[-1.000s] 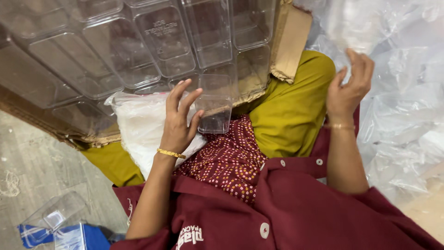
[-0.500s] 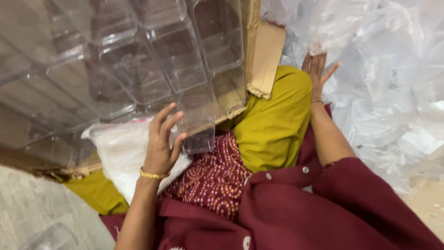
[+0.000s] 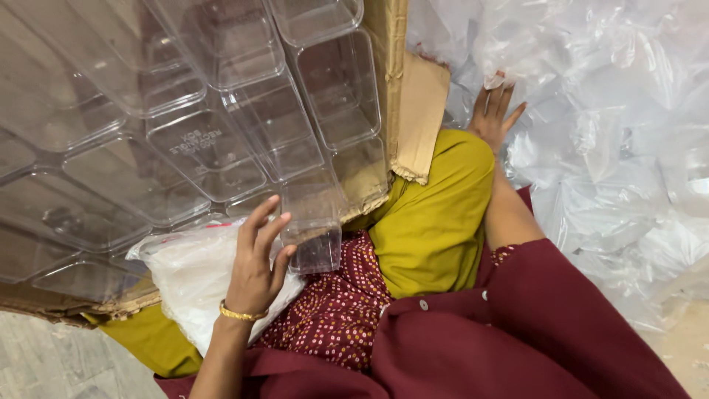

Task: The person sits on the floor in front of a carton of clear plastic containers and packs them into clear plastic bags one at a time, opening each bag, inserting a container, and setting filled bags aside.

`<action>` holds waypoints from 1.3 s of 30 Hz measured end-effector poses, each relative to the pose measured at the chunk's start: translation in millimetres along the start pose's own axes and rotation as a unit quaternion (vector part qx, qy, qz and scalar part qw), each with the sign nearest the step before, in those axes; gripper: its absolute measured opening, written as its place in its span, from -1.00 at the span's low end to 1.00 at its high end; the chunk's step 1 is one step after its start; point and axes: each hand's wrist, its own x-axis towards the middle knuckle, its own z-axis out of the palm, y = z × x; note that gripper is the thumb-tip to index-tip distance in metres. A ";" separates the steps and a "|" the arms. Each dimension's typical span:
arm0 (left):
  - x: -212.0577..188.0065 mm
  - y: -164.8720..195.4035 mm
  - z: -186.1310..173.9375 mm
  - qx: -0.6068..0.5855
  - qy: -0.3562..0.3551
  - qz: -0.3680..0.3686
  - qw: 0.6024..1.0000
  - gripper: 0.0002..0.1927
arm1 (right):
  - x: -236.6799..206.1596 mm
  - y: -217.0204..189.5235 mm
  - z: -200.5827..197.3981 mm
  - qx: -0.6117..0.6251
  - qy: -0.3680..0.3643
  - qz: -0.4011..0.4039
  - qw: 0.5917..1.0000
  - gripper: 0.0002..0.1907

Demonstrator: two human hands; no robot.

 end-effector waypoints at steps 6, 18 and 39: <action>0.0 10.7 -0.9 0.002 0.004 -0.013 1.000 -0.44 | 1.5 -2.8 -4.4 -0.075 0.010 -0.041 0.996 -0.23; 17.5 19.2 -0.1 0.031 0.017 0.029 0.999 -0.48 | 61.9 42.6 -233.0 0.543 0.047 -0.002 0.839 -0.84; 27.6 37.6 -33.7 -0.314 0.039 -0.058 0.947 -0.36 | -72.3 -222.5 -388.0 0.604 -0.170 -0.466 0.624 -0.66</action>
